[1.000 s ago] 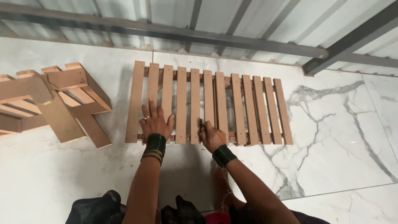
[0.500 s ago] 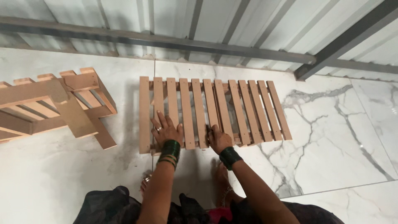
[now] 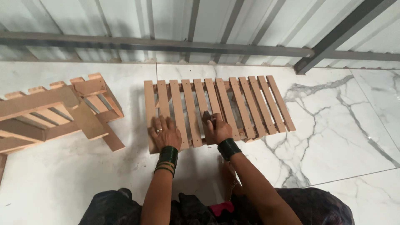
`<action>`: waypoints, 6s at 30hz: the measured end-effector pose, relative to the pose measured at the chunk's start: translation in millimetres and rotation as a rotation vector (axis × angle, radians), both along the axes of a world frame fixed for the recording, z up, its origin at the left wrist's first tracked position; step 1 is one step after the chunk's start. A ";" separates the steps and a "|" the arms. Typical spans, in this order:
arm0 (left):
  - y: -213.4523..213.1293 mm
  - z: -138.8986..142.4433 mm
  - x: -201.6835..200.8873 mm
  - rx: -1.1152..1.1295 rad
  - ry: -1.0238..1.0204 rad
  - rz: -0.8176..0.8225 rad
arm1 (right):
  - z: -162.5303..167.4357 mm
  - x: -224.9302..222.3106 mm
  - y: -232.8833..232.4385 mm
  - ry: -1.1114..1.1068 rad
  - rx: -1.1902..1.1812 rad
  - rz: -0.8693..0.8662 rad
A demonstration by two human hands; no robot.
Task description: The person kneels on a tiled floor aligning wooden slats on a slatted panel of a small wooden stand. They reposition individual slats, press them flush with the frame, and adjust the panel's position while checking the spacing between slats by hand.
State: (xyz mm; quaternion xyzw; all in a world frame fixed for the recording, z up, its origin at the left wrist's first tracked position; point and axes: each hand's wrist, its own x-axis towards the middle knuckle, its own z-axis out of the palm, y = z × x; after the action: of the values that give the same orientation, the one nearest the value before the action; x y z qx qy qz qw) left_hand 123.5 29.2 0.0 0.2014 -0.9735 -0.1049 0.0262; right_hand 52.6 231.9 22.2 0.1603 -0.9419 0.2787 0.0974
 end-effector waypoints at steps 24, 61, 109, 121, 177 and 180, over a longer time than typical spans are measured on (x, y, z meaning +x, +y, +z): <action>-6.0 -35.1 -5.2 0.100 -0.035 0.346 | -23.7 -28.9 -13.8 -0.221 0.174 0.187; -9.2 -30.0 -2.8 0.074 -0.005 0.351 | -43.3 -51.7 -9.4 -0.462 0.225 0.250; -12.8 -35.4 -3.5 0.069 -0.003 0.330 | -24.7 -157.1 -87.9 -0.282 0.570 0.250; -10.4 -33.7 -7.8 0.070 0.011 0.336 | -12.7 -11.8 15.8 -0.467 0.238 0.526; -17.7 -33.6 -9.7 0.064 -0.043 0.326 | -23.4 -95.7 -59.1 -0.544 0.185 0.177; -15.9 -35.0 -8.9 0.039 -0.005 0.341 | -24.3 -62.1 -28.8 -0.329 0.256 0.373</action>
State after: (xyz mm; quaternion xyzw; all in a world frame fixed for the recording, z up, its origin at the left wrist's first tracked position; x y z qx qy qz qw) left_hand 114.6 13.3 -35.0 0.3643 -0.9231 -0.1175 0.0374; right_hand -9.6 203.1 -2.1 0.2944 -0.9269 0.1926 -0.1307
